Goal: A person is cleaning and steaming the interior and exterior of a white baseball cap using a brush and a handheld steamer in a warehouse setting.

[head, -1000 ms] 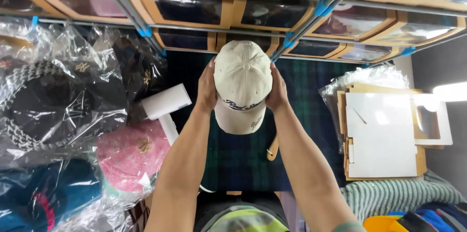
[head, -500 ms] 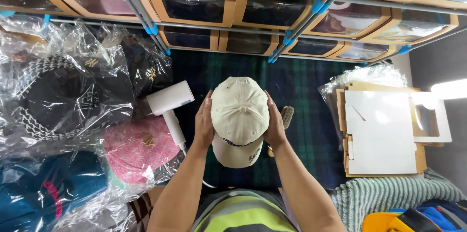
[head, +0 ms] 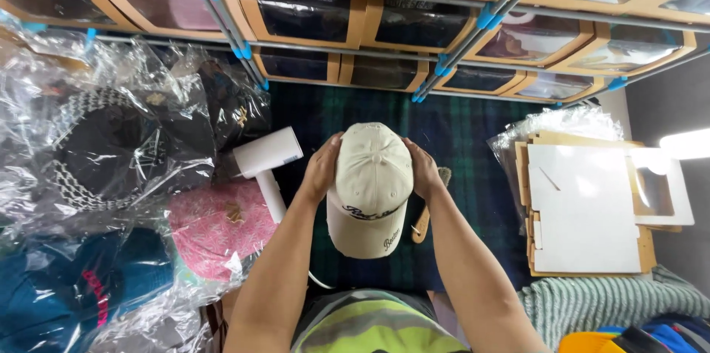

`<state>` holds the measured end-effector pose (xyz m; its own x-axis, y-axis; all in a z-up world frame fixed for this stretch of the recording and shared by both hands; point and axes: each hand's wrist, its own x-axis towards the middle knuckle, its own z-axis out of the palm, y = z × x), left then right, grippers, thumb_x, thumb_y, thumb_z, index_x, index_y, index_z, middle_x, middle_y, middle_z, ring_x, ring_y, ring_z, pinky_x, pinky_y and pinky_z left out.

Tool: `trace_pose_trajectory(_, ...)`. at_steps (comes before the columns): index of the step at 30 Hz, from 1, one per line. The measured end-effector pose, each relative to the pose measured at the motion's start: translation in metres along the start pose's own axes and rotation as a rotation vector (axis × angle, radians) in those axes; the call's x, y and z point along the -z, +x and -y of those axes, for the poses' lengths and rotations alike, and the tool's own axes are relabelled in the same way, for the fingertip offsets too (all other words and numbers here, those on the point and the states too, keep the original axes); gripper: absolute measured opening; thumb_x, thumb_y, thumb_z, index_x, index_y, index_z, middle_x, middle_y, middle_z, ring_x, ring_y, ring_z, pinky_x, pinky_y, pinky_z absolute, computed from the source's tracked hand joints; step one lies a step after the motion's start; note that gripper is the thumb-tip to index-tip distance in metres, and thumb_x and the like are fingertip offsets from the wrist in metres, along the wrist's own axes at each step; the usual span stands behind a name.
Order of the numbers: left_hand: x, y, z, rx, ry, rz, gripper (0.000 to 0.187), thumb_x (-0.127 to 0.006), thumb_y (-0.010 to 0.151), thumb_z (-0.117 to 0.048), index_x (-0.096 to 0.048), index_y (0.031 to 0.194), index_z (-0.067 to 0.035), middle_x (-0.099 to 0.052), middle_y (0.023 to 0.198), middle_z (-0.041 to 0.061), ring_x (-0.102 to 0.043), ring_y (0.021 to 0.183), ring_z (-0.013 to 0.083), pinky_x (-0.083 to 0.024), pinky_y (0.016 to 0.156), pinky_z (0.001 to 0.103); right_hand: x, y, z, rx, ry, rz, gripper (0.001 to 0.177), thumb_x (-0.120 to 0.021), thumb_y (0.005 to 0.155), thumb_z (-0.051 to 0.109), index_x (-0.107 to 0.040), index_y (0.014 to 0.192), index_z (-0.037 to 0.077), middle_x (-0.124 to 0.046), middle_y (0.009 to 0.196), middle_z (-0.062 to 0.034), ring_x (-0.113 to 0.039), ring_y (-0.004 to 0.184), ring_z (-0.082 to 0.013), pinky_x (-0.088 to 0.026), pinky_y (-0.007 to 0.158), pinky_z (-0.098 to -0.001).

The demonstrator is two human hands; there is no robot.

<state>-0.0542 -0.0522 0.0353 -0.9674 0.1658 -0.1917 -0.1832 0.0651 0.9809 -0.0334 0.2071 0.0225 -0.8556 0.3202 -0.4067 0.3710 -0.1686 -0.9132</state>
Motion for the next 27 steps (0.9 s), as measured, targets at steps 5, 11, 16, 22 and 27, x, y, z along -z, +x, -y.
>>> trace_pose_trajectory(5,0.012,-0.057,-0.001,0.042,0.071,-0.11,0.064,-0.035,0.11,-0.051,-0.053,0.148,-0.003,-0.043,0.156,0.023,-0.033,0.148,0.039,-0.021,0.125,0.051,0.005,-0.058,-0.013,0.044,0.055,-0.063,0.056,-0.059,0.101,0.051,-0.066,0.134,0.007,-0.067,0.114,-0.0158,-0.063,0.103,-0.0243,-0.057,0.083,-0.0392)
trace_pose_trajectory(11,-0.004,-0.131,0.027,0.413,-0.195,-0.164,0.055,-0.057,0.104,-0.032,-0.046,0.152,-0.01,-0.066,0.116,0.014,-0.064,0.1,0.0249,-0.055,0.088,0.038,0.011,-0.143,-0.055,-0.1,0.156,0.051,0.055,-0.064,0.098,0.017,-0.049,0.149,0.004,-0.06,0.107,-0.011,-0.065,0.084,-0.021,-0.062,0.07,-0.0374)
trace_pose_trajectory(16,-0.007,-0.138,0.038,0.438,-0.159,-0.172,0.053,-0.063,0.102,-0.032,-0.051,0.15,-0.013,-0.066,0.122,0.016,-0.065,0.114,0.0268,-0.052,0.1,0.041,0.022,-0.135,-0.102,-0.086,0.254,0.106,0.054,-0.066,0.098,0.01,-0.046,0.148,0.005,-0.057,0.1,-0.0076,-0.063,0.088,-0.0197,-0.061,0.07,-0.0376)
trace_pose_trajectory(22,0.008,-0.122,0.013,0.253,0.105,-0.232,0.061,-0.061,0.1,-0.04,-0.049,0.152,-0.01,-0.065,0.124,0.02,-0.062,0.119,0.0315,-0.047,0.106,0.045,0.029,-0.124,-0.051,-0.055,0.058,0.076,0.043,-0.067,0.097,0.011,-0.06,0.138,0.002,-0.066,0.101,-0.0104,-0.067,0.088,-0.0192,-0.062,0.069,-0.0374)
trace_pose_trajectory(27,0.01,-0.05,-0.07,-0.219,0.298,-0.032,0.059,-0.048,0.106,-0.047,-0.046,0.155,-0.015,-0.042,0.155,0.024,-0.031,0.149,0.0426,-0.025,0.122,0.052,-0.001,-0.096,0.053,0.454,-0.54,0.158,0.06,-0.061,0.1,0.041,-0.051,0.151,0.012,-0.046,0.156,-0.0155,-0.034,0.15,-0.0367,-0.037,0.117,-0.0529)
